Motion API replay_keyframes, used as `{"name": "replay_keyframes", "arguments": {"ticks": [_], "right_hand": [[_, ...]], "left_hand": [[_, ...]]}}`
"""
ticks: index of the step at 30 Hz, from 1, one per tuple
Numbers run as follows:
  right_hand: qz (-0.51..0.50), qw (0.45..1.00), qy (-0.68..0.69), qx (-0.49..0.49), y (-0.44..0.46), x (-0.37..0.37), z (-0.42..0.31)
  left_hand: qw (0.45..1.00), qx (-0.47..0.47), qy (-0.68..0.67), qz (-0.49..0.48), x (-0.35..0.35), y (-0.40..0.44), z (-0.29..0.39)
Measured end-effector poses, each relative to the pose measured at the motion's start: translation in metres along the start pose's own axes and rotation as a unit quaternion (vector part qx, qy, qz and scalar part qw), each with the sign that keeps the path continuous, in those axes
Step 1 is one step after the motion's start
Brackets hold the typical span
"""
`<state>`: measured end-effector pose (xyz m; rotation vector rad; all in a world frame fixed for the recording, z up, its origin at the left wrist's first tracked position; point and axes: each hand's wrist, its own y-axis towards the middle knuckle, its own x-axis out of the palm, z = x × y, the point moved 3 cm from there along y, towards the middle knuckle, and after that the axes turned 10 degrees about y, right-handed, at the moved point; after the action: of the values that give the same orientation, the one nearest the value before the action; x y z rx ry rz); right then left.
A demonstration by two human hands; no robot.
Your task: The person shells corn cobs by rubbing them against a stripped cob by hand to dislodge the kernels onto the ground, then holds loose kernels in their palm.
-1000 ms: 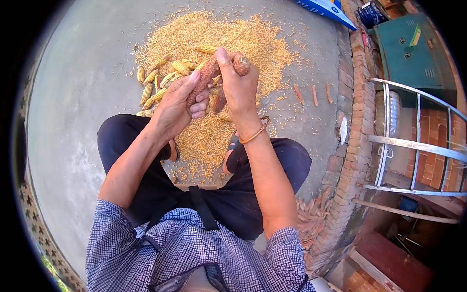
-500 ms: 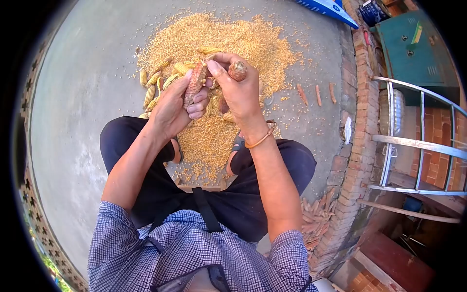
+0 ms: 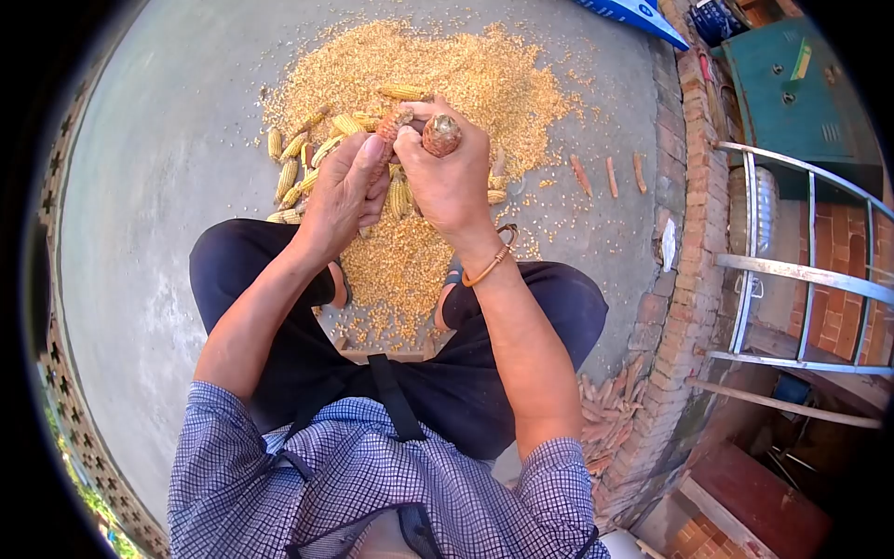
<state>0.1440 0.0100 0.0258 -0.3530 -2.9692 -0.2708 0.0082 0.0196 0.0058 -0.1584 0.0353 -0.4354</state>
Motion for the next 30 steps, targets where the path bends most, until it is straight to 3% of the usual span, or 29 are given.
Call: {"name": "replay_keyframes", "arguments": {"ticks": [4,10,13,15,19,25,30], "right_hand": [[-0.008,0.998,-0.06,0.013,-0.002,-0.003,0.009],[0.016,1.0,-0.009,0.017,0.0,-0.004,0.011],[-0.04,0.996,0.054,0.058,0.002,-0.005,-0.002],[-0.052,0.991,0.08,0.094,0.0,-0.005,-0.009],[-0.084,0.994,0.045,0.055,0.002,-0.006,-0.009],[-0.096,0.988,0.086,0.089,-0.001,0.003,-0.017],[-0.067,0.99,0.065,0.101,-0.003,0.0,-0.012]], "left_hand": [[0.981,0.101,0.154,0.053,-0.002,0.005,-0.004],[0.998,-0.022,-0.045,-0.037,0.003,0.0,0.004],[0.959,-0.133,-0.228,-0.1,-0.002,-0.001,0.012],[0.954,-0.142,-0.241,-0.108,-0.005,-0.002,0.011],[0.945,-0.169,-0.254,-0.117,-0.01,-0.001,0.012],[0.943,-0.163,-0.23,-0.18,-0.009,-0.005,0.01],[0.938,-0.165,-0.22,-0.21,-0.007,-0.007,0.01]]}}
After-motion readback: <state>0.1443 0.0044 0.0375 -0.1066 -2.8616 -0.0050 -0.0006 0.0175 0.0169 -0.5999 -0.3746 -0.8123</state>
